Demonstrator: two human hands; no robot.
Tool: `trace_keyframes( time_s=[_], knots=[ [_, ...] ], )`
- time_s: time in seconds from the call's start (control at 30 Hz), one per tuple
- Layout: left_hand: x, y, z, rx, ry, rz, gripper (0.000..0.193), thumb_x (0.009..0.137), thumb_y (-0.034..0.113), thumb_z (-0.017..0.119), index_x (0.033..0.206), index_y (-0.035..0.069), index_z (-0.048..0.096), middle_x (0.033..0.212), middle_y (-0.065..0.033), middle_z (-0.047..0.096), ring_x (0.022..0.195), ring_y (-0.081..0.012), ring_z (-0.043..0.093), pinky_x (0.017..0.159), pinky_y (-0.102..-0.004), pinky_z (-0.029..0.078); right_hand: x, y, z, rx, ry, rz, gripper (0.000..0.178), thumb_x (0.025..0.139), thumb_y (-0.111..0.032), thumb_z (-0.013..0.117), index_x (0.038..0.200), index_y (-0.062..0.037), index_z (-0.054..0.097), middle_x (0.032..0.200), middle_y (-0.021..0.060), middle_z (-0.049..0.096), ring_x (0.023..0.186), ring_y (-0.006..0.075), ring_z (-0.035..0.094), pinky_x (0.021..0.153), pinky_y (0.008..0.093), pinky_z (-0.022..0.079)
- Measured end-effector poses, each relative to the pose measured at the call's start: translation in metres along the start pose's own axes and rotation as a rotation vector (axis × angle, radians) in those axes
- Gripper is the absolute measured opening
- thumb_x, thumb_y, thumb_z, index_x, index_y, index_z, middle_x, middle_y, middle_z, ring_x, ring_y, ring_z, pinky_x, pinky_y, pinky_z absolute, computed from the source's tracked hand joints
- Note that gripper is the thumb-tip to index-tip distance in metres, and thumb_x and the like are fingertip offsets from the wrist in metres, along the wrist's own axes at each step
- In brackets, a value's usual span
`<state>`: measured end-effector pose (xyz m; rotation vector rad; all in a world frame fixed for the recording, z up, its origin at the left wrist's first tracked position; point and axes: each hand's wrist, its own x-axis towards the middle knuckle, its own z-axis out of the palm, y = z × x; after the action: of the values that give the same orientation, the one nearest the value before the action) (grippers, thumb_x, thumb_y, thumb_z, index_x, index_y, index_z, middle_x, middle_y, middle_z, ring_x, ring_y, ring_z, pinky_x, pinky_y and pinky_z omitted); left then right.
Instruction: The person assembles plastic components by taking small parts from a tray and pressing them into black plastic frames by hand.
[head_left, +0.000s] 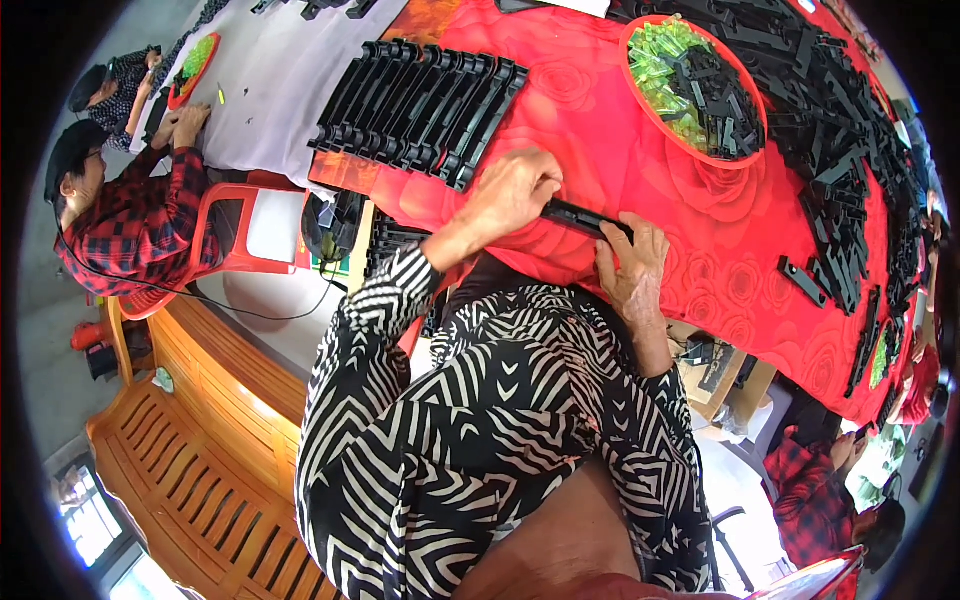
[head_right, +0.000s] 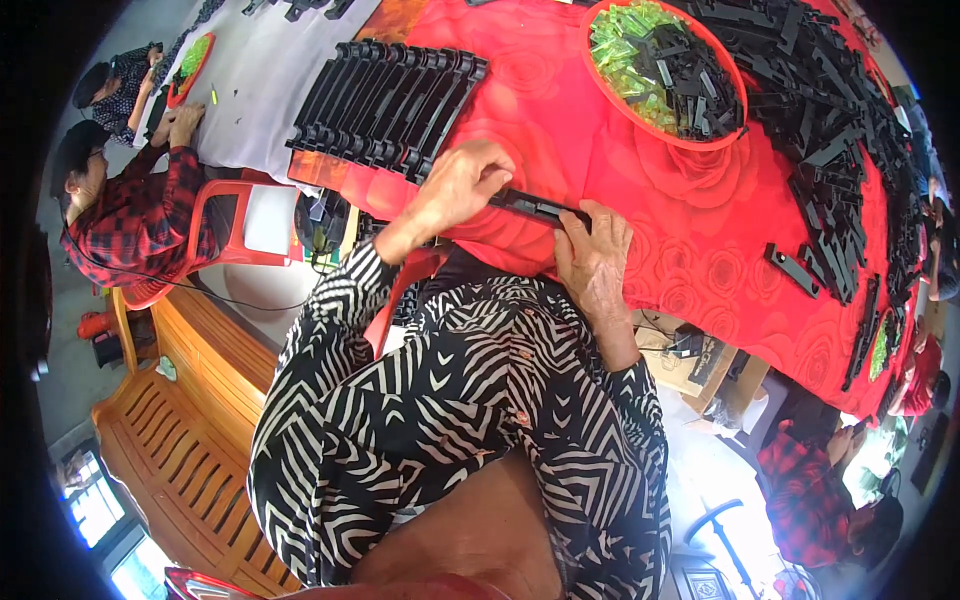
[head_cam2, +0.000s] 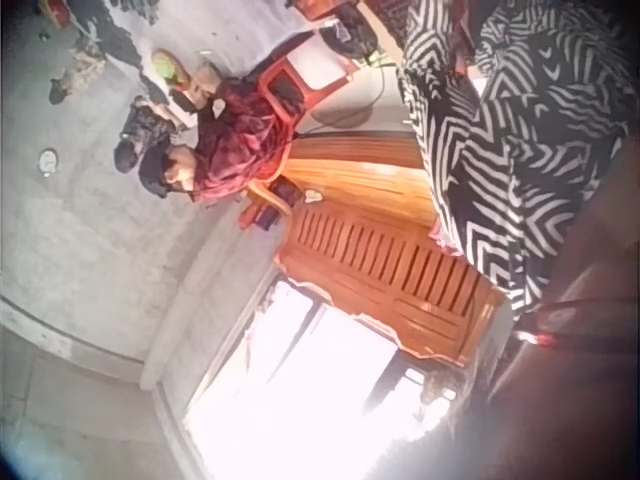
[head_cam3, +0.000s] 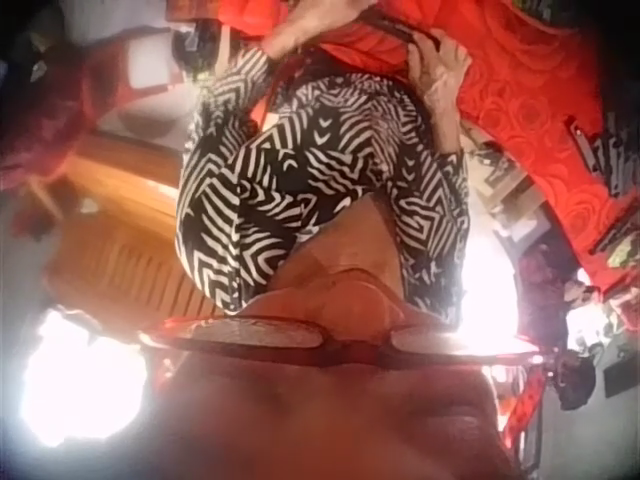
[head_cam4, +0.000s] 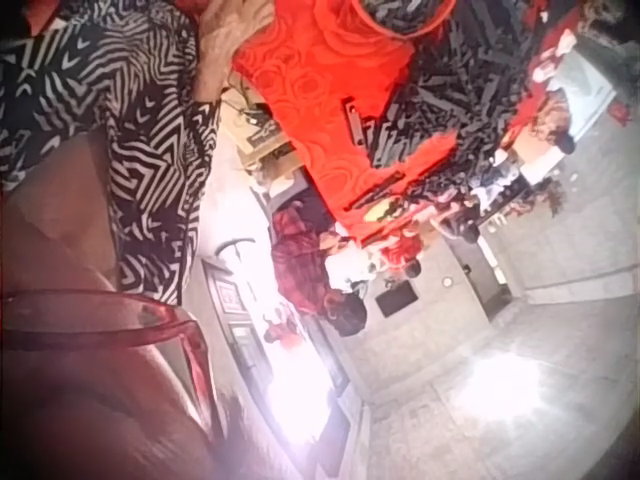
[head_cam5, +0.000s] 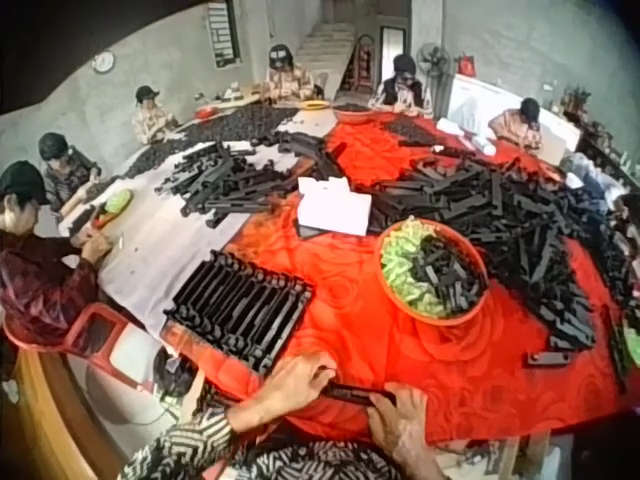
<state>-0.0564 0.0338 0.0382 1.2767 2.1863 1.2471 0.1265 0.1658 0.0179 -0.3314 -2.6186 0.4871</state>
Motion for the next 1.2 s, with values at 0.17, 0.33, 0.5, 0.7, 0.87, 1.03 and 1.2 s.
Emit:
trace_keyframes(
  time_s=[0.17,0.33,0.5,0.7,0.87,1.03,1.2],
  knots=[
    [-0.026,0.009,0.021,0.239,0.071,0.162,0.013,0.078,0.014,0.067,0.085,0.004,0.062,0.077,-0.0114,0.058,0.075,-0.0293,0.056,0.070,-0.0419,0.042,-0.004,-0.005,-0.008,-0.030,0.087,0.029,0.027,0.074,-0.017,0.069,0.097,-0.0026,0.066,0.111,0.0139,0.055,0.104,0.0334,0.050,0.089,0.0461,0.038],
    [-0.035,0.019,0.042,0.530,0.045,0.168,0.032,0.069,0.025,0.074,0.091,0.003,0.063,0.095,-0.0083,0.055,0.095,-0.0283,0.047,0.080,-0.0423,0.035,-0.004,-0.005,-0.006,-0.139,0.069,0.063,0.028,0.072,-0.020,0.071,0.092,-0.0001,0.066,0.111,0.0136,0.056,0.109,0.0347,0.048,0.093,0.0484,0.035],
    [-0.036,0.017,0.053,0.529,0.088,0.164,0.038,0.064,0.023,0.075,0.094,0.003,0.064,0.099,-0.0073,0.050,0.101,-0.0285,0.043,0.083,-0.0447,0.032,-0.008,-0.009,0.006,-0.005,0.046,0.164,0.027,0.073,-0.020,0.070,0.091,0.0001,0.065,0.110,0.0133,0.057,0.111,0.0349,0.047,0.095,0.0489,0.034],
    [-0.039,0.015,0.057,0.454,0.164,0.179,0.035,0.063,0.019,0.074,0.092,0.002,0.064,0.099,-0.0086,0.050,0.104,-0.0306,0.042,0.089,-0.0481,0.030,-0.007,-0.012,0.012,0.127,0.154,0.248,0.020,0.075,-0.019,0.070,0.085,-0.0025,0.066,0.104,0.0103,0.060,0.109,0.0326,0.049,0.095,0.0474,0.033],
    [-0.038,0.015,0.058,0.428,0.192,0.203,0.036,0.061,0.018,0.073,0.091,0.000,0.064,0.100,-0.0100,0.050,0.104,-0.0311,0.043,0.093,-0.0505,0.030,0.005,-0.012,0.022,0.146,0.163,0.414,0.018,0.074,-0.021,0.072,0.072,-0.0040,0.066,0.093,0.0071,0.063,0.106,0.0297,0.051,0.091,0.0457,0.033],
    [-0.039,0.010,0.055,0.377,0.172,0.193,0.044,0.064,0.016,0.075,0.103,0.004,0.061,0.107,-0.0085,0.051,0.106,-0.0319,0.043,0.090,-0.0477,0.032,0.009,-0.008,0.020,0.181,0.083,0.508,0.016,0.073,-0.017,0.069,0.067,-0.0041,0.063,0.080,0.0081,0.062,0.091,0.0278,0.052,0.080,0.0450,0.036],
    [-0.035,0.003,0.039,0.440,0.279,0.192,0.047,0.066,0.016,0.073,0.108,0.002,0.057,0.110,-0.0116,0.054,0.112,-0.0338,0.044,0.089,-0.0482,0.035,0.002,0.002,0.021,0.277,0.160,0.491,0.013,0.072,-0.012,0.069,0.066,-0.0037,0.061,0.079,0.0096,0.062,0.090,0.0276,0.052,0.078,0.0436,0.036]
  ],
)
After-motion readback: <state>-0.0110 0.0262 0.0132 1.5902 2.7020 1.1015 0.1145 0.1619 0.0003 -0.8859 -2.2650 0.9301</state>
